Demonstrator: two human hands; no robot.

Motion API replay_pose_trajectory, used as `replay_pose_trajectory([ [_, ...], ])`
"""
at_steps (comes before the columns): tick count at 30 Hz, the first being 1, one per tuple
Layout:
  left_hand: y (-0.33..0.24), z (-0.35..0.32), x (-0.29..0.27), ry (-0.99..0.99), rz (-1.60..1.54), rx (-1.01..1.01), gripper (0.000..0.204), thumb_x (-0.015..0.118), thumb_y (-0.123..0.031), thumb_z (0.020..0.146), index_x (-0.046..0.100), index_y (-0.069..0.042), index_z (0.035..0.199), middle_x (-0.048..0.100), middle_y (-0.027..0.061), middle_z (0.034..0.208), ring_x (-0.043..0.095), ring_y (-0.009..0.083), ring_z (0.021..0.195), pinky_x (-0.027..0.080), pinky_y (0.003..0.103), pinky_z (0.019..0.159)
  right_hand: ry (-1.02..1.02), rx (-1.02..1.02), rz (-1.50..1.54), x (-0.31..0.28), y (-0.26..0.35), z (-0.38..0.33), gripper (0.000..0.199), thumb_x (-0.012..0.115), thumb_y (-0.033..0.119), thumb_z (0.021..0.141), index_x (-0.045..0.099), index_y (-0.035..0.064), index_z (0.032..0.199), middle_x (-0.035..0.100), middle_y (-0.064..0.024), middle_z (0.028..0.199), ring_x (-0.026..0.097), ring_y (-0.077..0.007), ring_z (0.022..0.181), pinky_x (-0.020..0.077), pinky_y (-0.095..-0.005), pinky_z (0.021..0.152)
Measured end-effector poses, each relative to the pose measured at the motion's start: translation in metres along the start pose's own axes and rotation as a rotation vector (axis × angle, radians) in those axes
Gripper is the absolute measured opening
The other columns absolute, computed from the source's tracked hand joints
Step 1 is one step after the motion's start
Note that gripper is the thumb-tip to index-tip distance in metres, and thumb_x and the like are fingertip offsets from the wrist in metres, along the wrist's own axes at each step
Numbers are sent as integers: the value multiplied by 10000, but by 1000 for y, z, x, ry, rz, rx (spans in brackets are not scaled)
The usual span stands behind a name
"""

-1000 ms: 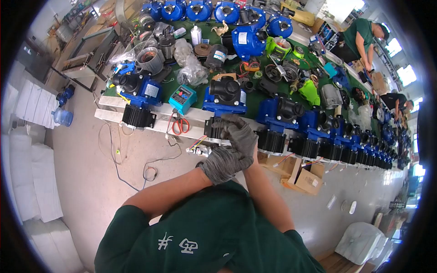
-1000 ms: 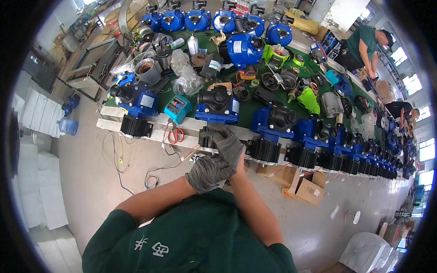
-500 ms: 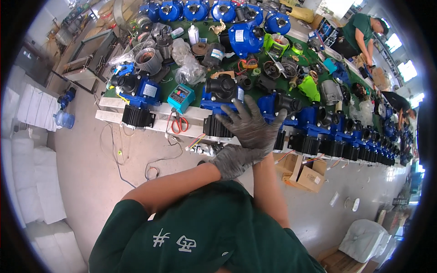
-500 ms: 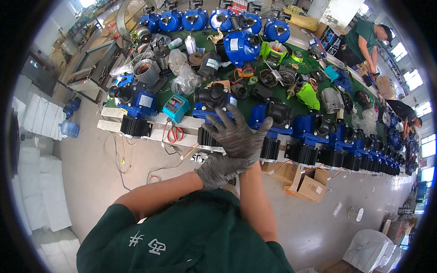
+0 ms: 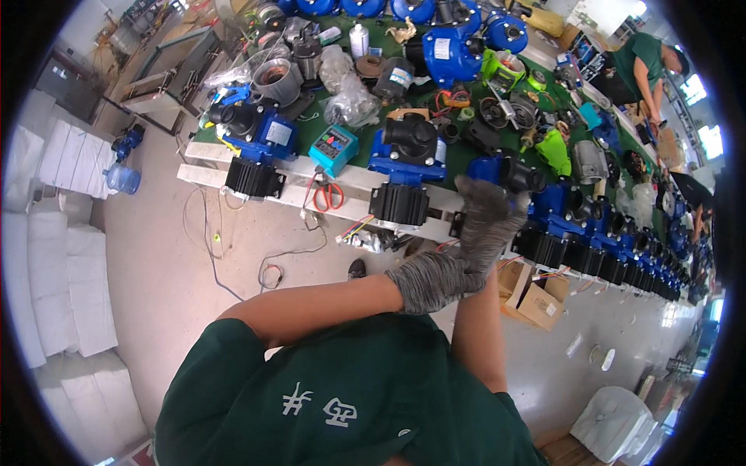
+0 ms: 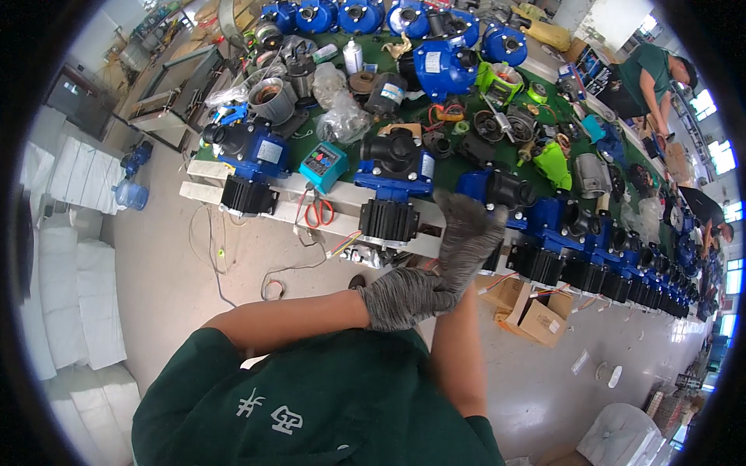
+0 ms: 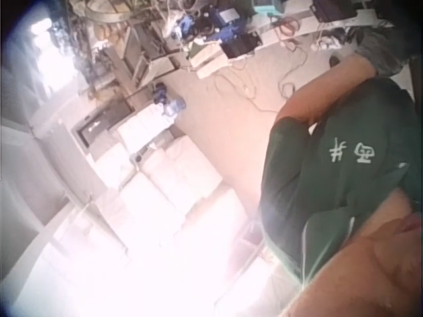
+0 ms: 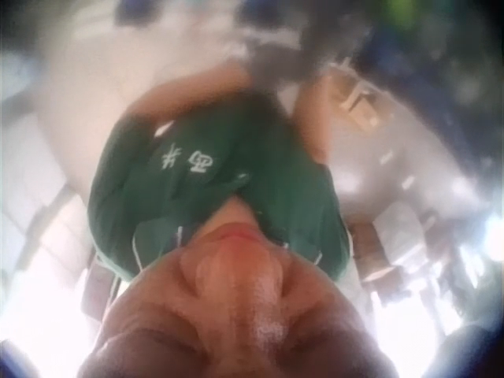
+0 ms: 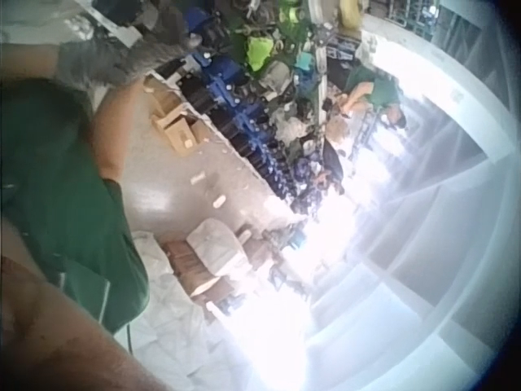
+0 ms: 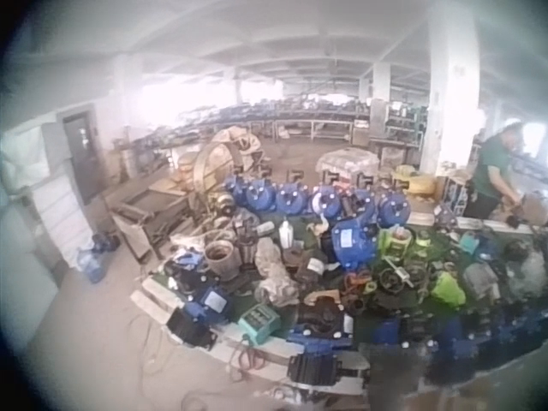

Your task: Connecting an electronic controller to a series of water pumps on an assembly line for testing or configuration.

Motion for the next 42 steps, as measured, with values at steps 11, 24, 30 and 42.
replay_pose_trajectory([
  [11, 226, -165, -95, -455, 268, -1159, 891, 878, -375, 690, 440, -8, 1373, 515, 225, 1322, 526, 393, 1206, 458, 440, 1006, 199, 482, 50, -31, 36, -86, 1011, 223, 798, 917, 437, -36, 1446, 437, -238, 1491, 431, -363, 1365, 229, -527, 1191],
  [24, 341, -156, -94, 91, 290, -1334, 1105, 876, -374, 667, 252, -45, 1518, 389, 217, 1481, 443, 379, 1339, 398, 427, 1112, -322, 734, -486, -148, -38, -161, 575, 553, 519, 978, 621, -17, 1177, 690, -162, 1087, 683, -293, 948, 562, -426, 891],
  [30, 209, -176, -130, -212, -9, -922, 1040, 906, -165, 613, 309, -20, 1452, 447, 148, 1383, 452, 270, 1292, 398, 367, 1101, -163, 740, -482, -111, -41, -147, 502, 559, 432, 998, 613, -23, 1203, 686, -151, 1106, 682, -286, 982, 552, -413, 900],
  [42, 60, -183, -82, -142, -28, -927, 1044, 936, -253, 550, 360, -30, 1392, 524, 148, 1182, 567, 293, 1051, 486, 397, 926, 234, 681, -521, 32, -107, -93, 457, 579, 342, 1018, 542, 33, 1353, 634, -64, 1207, 568, -146, 1070, 461, -295, 948],
])
Point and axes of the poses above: each hand's wrist, its own z-axis towards the middle knuckle, its own x-axis out of the palm, y = z × x, the point moved 5 cm from there along z, towards the middle knuckle
